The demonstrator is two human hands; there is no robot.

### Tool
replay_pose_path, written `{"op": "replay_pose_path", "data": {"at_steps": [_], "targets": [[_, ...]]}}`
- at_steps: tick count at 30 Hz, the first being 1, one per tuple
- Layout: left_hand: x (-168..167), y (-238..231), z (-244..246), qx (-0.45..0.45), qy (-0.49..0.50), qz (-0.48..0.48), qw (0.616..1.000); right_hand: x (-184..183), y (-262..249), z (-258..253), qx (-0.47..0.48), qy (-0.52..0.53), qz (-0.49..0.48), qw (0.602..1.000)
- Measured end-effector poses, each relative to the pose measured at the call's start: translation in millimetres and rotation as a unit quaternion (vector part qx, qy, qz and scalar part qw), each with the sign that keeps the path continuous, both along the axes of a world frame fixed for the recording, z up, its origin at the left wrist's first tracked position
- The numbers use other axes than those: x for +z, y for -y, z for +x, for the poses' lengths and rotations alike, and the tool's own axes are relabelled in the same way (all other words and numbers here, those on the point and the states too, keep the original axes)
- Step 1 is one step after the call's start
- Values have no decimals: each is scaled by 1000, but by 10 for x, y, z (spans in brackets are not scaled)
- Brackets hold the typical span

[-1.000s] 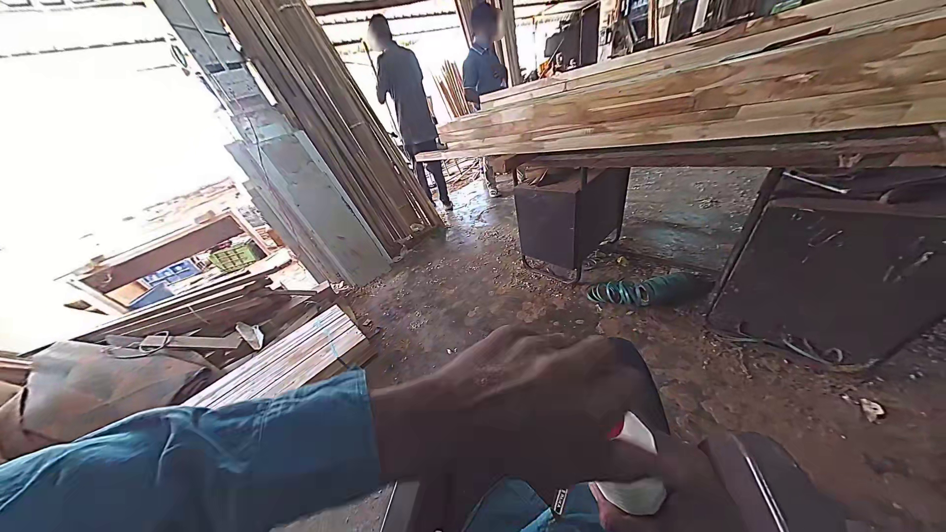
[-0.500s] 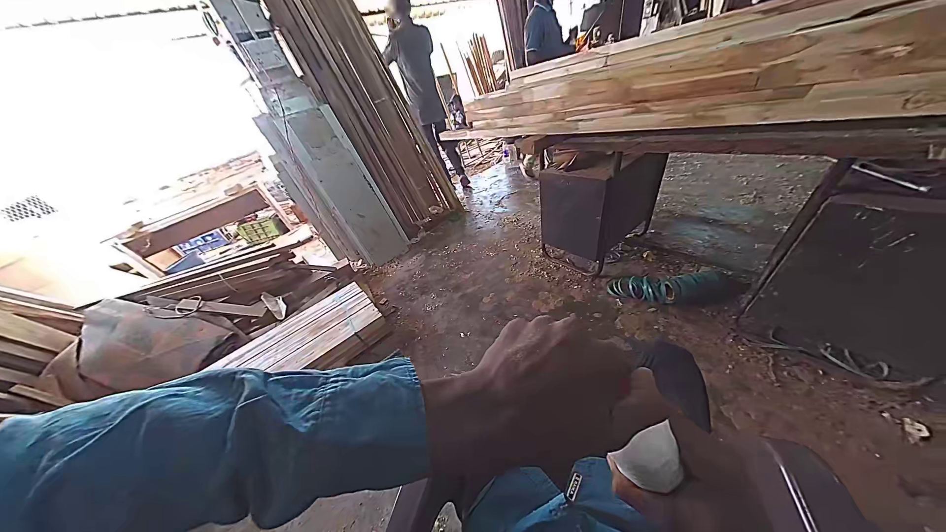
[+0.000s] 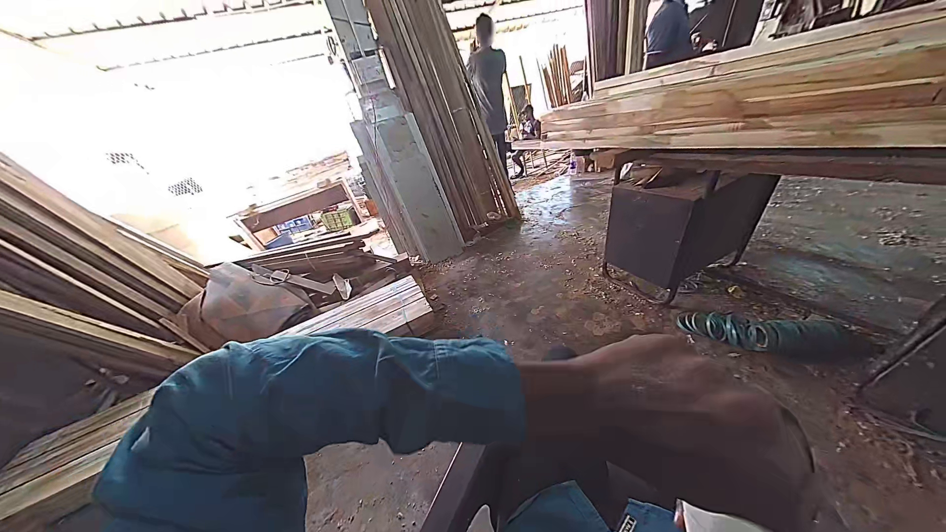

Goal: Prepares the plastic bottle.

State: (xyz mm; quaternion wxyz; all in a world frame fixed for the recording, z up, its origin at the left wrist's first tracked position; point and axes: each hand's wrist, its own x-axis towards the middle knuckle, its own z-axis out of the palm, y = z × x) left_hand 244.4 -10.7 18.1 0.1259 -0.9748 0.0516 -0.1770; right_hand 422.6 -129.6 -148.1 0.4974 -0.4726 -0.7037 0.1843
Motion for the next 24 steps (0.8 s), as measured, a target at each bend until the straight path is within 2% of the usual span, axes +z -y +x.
{"op": "replay_pose_path", "data": {"at_steps": [1,3,4,6,8,10,11,12,14,16,17,19,21,23,24], "targets": [[97,118,12,98,-52,-78,991,22,2,-11,-20,0,-4,1000],[250,227,62,230,-137,-189,945,69,20,-57,-80,35,1,996],[292,230,88,268,-169,-218,923,93,12,-82,-105,52,6,993],[289,189,128,283,-194,-226,912,85,-5,-96,-127,61,7,990],[227,128,151,231,-166,-184,941,50,-32,-38,-119,48,7,992],[112,5,127,98,-101,-76,987,39,-38,29,-89,12,-2,996],[53,-83,112,20,-56,-1,998,36,-40,61,-78,0,-9,997],[21,-162,98,-47,-17,61,997,48,-38,76,-69,-3,-14,997],[-6,-262,68,-119,15,143,982,76,0,58,-64,22,-20,997],[-22,-254,51,-120,19,136,983,30,11,32,-39,21,-27,999],[-20,-196,44,-81,8,110,991,-9,9,16,-33,8,-29,999],[20,-7,45,81,-38,-25,996,9,10,-25,-48,-4,-34,998],[142,140,69,235,-115,-189,946,89,7,-82,-106,43,0,993],[235,164,97,304,-185,-257,899,85,-22,-65,-146,94,32,984],[245,152,110,308,-201,-259,893,61,-34,-42,-154,103,37,982]]}}
